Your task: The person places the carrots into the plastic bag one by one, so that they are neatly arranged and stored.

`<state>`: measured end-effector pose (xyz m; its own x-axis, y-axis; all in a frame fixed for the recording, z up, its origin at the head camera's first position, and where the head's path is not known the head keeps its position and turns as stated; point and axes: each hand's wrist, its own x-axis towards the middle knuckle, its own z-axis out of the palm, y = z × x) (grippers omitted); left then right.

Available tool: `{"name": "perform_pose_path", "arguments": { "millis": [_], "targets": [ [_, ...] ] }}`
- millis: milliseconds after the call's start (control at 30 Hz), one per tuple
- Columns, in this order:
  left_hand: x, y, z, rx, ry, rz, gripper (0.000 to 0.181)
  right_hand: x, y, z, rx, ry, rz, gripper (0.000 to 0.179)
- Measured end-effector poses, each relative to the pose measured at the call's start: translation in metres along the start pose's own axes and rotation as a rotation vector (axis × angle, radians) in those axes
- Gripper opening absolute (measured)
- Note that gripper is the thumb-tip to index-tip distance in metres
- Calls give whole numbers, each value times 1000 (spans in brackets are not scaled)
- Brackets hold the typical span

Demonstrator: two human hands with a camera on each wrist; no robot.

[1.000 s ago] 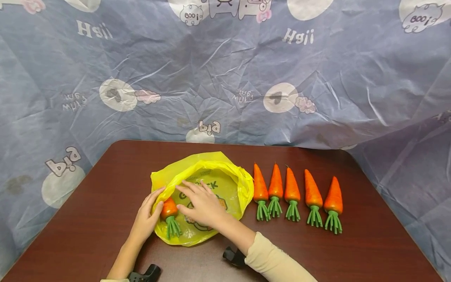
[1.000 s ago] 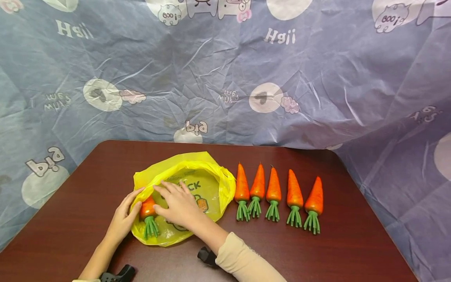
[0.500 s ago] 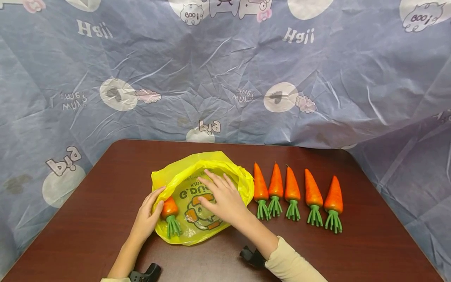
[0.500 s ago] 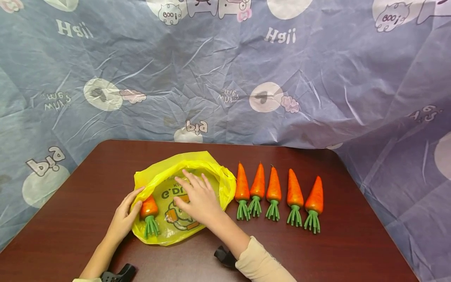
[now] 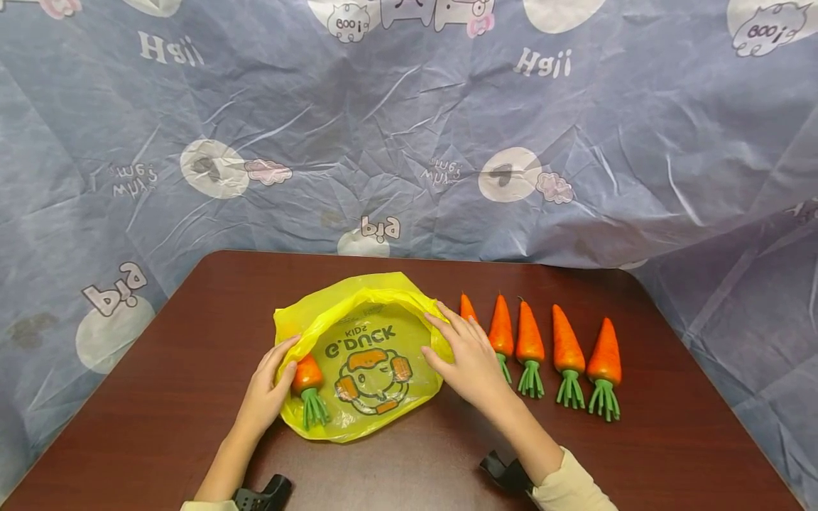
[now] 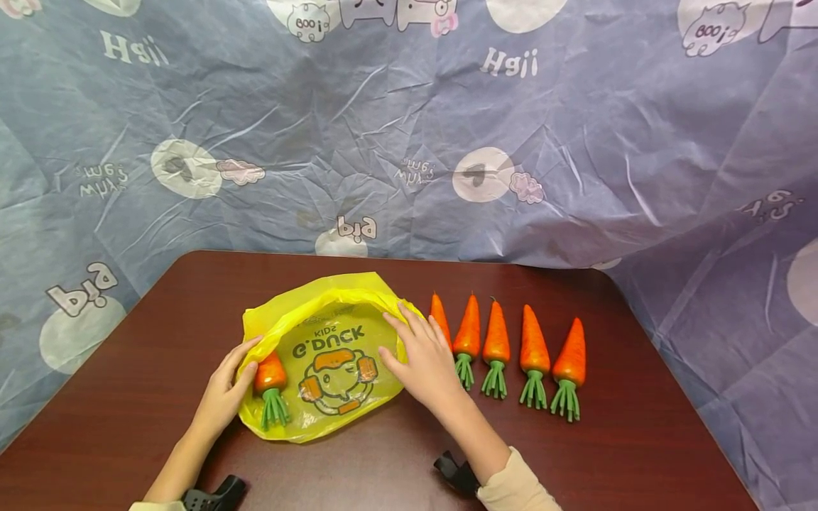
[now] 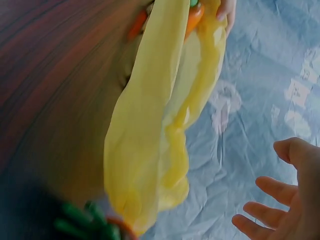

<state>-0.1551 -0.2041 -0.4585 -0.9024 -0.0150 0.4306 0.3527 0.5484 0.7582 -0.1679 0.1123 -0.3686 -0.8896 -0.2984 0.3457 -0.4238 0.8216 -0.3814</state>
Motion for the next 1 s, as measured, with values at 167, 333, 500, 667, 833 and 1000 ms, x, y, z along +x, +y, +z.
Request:
{"name": "perform_pose_path", "arguments": {
  "millis": [167, 333, 500, 667, 833, 1000],
  "targets": [
    [1, 0, 0, -3, -2, -4, 38, -9, 20, -10, -3, 17, 58, 51],
    [1, 0, -1, -10, -6, 0, 39, -18, 42, -22, -7, 41, 118, 52],
    [1, -2, -1, -6, -4, 1, 39, -27, 63, -35, 2, 55, 203, 54],
    [-1, -2, 0, -10, 0, 3, 39, -36, 82, -48, -17, 97, 244, 53],
    [0, -1, 0, -21, 1, 3, 38, -45, 101, -63, -40, 133, 287, 52],
    [0, -1, 0, -15, 1, 5, 39, -55, 121, -77, -43, 126, 350, 54]
  ]
}}
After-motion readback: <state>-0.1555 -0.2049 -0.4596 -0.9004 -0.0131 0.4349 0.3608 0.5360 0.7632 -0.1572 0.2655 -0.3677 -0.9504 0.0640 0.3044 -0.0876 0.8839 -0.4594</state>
